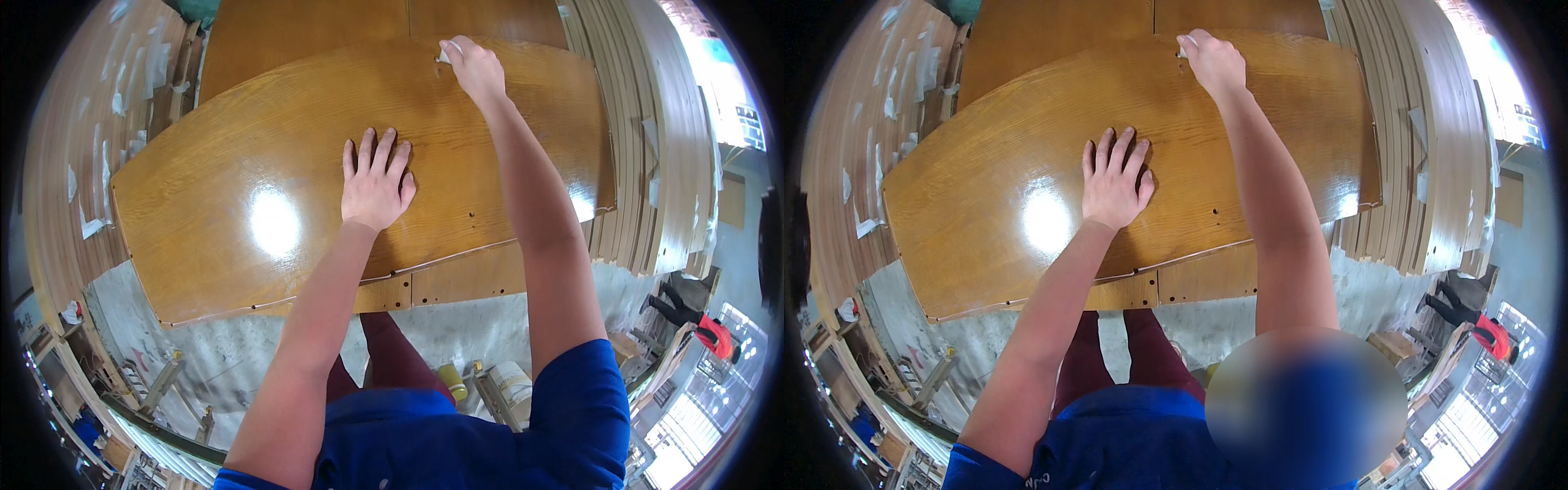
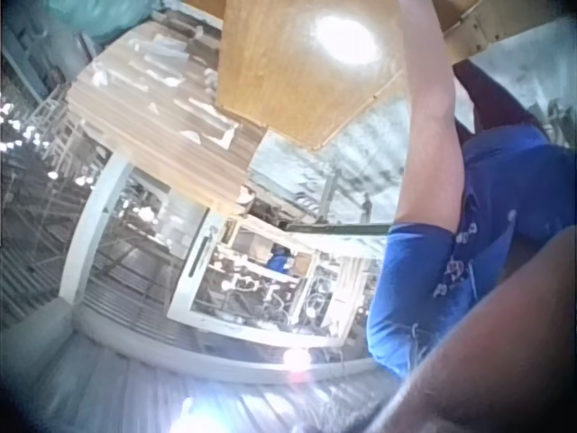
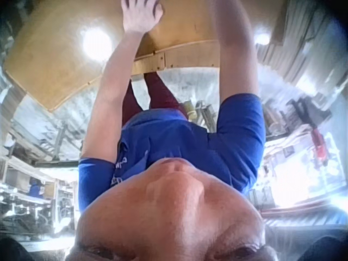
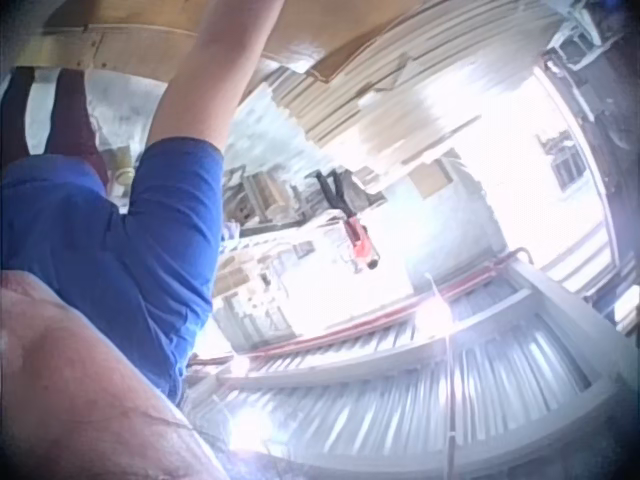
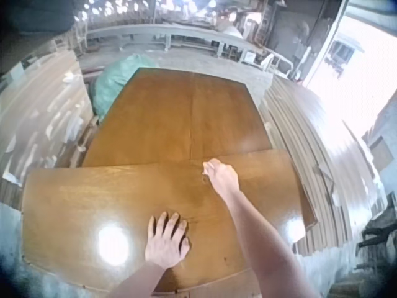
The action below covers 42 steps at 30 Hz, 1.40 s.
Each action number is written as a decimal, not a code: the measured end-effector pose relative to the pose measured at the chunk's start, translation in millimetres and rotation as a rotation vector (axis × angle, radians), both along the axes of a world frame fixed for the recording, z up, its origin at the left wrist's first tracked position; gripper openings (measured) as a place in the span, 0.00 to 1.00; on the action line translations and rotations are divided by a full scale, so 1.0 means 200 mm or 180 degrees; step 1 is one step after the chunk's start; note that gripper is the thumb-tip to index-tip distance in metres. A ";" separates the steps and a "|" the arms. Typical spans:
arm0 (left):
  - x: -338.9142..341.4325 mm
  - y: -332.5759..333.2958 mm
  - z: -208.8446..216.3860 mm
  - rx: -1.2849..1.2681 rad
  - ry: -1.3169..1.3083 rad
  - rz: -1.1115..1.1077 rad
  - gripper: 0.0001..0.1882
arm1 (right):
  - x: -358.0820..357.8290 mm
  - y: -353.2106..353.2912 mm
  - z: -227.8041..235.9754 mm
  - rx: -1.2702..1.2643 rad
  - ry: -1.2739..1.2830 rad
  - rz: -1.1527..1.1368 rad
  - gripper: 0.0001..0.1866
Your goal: The person wipes the surface of several wooden panels with a cloth in a workshop. They move between stacks and a roller conveyor, handling panels one at a time, turning them over, and wiping different areas before placing them back.
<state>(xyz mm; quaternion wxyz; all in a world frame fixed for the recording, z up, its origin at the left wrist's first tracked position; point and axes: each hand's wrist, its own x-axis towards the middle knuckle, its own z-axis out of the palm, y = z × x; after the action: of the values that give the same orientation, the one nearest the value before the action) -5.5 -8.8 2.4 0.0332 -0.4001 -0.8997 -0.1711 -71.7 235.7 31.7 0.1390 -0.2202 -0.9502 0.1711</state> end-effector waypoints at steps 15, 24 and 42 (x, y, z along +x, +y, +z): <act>0.01 0.00 -0.01 -0.0143 0.0075 -0.0048 0.24 | 0.55 -0.16 0.02 -0.0321 0.0067 -0.0012 0.16; 0.02 0.01 -0.03 -0.0144 0.0214 -0.0051 0.23 | 1.01 -0.33 0.06 -0.0566 -0.0112 -0.0169 0.13; 0.03 0.02 -0.03 -0.0263 0.0277 -0.0083 0.24 | 1.27 -0.42 0.01 -0.0493 0.0139 -0.0284 0.12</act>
<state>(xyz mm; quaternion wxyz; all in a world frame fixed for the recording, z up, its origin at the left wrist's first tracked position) 0.5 -4.0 -4.5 0.0535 -0.4199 -0.8984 -0.1167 181.6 151.6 33.3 0.1497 -0.2687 -0.9201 0.2424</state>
